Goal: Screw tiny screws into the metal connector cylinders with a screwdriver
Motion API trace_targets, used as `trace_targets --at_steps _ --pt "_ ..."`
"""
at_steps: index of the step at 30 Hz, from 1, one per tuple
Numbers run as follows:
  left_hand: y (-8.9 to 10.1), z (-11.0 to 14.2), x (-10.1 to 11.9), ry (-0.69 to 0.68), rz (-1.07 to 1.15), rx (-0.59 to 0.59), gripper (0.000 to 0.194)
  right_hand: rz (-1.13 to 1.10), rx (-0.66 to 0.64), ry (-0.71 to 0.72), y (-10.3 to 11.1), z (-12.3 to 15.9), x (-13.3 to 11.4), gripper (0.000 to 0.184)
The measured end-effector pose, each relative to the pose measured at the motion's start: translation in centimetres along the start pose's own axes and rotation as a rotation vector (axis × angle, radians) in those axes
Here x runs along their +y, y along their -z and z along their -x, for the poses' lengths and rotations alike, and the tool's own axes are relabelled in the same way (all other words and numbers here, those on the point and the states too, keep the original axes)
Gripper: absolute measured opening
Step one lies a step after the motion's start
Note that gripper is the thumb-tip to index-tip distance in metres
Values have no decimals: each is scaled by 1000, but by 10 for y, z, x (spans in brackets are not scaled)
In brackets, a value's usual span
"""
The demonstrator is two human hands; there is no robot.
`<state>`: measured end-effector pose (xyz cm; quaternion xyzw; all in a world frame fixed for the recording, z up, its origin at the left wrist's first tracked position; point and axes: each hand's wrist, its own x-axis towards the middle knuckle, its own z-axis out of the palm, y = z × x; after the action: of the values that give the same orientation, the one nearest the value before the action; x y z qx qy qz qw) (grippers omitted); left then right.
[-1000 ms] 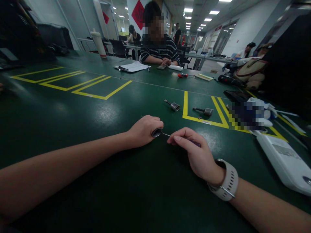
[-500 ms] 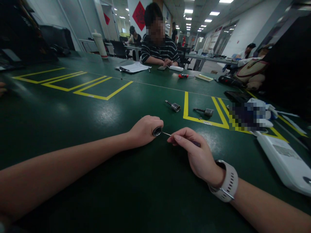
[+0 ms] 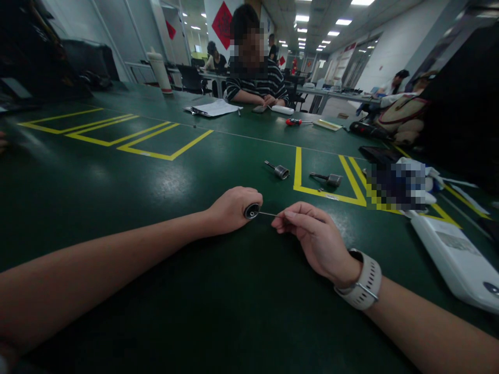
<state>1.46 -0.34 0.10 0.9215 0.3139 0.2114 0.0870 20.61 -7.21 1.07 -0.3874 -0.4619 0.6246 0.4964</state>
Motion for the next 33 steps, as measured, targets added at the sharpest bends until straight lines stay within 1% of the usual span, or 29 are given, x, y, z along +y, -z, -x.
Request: trace_targets --at_steps 5,13,19,22,24,27,29,33 --pt "0 0 1 -17 -33 1 10 2 -18 12 0 1 0 7" --pt "1 1 3 -21 -77 -3 11 -8 6 9 0 2 0 9" --pt "2 0 5 0 -94 -21 11 -31 22 17 0 1 2 11" --pt "2 0 5 8 -86 -30 9 -27 37 40 0 1 3 12" --pt "3 0 5 17 -81 -27 8 29 31 72 1 2 4 11" --pt "3 0 5 30 -83 -19 7 211 -9 117 2 4 5 10" --pt "3 1 5 36 -87 -3 6 309 -66 131 2 5 5 11" --pt "2 1 5 54 -95 35 8 326 -153 147 2 6 6 12"
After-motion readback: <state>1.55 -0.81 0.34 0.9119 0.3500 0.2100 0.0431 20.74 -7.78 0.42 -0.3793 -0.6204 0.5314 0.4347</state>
